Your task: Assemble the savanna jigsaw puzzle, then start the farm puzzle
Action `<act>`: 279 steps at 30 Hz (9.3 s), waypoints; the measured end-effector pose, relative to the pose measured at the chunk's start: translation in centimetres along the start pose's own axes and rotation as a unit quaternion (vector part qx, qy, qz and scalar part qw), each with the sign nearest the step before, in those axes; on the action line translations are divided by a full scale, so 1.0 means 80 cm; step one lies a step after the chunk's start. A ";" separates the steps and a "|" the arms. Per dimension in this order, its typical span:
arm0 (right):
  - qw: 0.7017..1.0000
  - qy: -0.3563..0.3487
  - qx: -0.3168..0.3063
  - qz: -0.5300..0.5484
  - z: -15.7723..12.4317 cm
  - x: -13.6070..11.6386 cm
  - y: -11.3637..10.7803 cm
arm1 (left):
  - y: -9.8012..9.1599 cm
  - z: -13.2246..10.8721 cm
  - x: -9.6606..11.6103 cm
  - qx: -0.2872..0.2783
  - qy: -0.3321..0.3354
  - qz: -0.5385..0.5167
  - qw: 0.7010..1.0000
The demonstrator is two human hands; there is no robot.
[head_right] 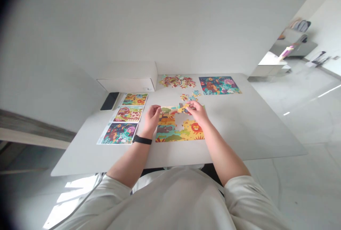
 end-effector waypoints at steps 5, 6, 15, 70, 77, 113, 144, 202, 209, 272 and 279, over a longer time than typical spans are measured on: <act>0.998 0.014 0.058 0.029 -0.028 0.021 -0.001 | 0.026 -0.030 0.019 -0.061 0.010 -0.018 0.998; 0.998 0.008 0.049 0.025 -0.030 0.021 0.002 | 0.031 -0.034 0.021 -0.074 0.009 -0.015 0.997; 0.997 -0.049 -0.064 -0.003 -0.040 0.005 0.036 | 0.046 -0.048 0.018 -0.149 -0.052 0.011 0.987; 0.902 -0.144 -0.102 -0.395 -0.051 -0.002 0.028 | 0.038 -0.049 0.009 -0.279 0.147 0.277 0.908; 0.881 -0.142 -0.098 -0.440 -0.050 0.000 0.029 | 0.039 -0.050 0.006 -0.287 0.139 0.309 0.896; 0.866 -0.101 -0.088 -0.481 -0.052 -0.015 0.039 | 0.042 -0.057 0.022 -0.306 0.134 0.373 0.865; 0.878 -0.133 -0.131 -0.441 -0.053 -0.005 0.037 | 0.043 -0.049 0.009 -0.284 0.131 0.331 0.890; 0.995 0.072 0.045 0.044 0.006 -0.003 -0.040 | 0.029 -0.026 0.034 -0.056 -0.073 -0.171 0.981; 0.967 0.132 0.025 0.217 -0.024 -0.004 0.001 | 0.064 -0.029 0.055 -0.120 -0.108 -0.142 0.977; 0.982 0.093 0.076 0.144 -0.039 0.021 0.018 | 0.084 -0.045 0.014 -0.137 -0.166 -0.142 0.966; 0.968 0.079 0.170 0.170 -0.029 0.024 -0.015 | 0.073 -0.039 0.020 -0.080 -0.167 -0.173 0.967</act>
Point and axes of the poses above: each hand's wrist, its own z-axis towards the middle knuckle, its own y-axis out of the palm, x = y × z, the point moved 3 cm from there along z, towards the middle knuckle, and after that the axes turned 11 degrees about -z, right-handed, at the moved point
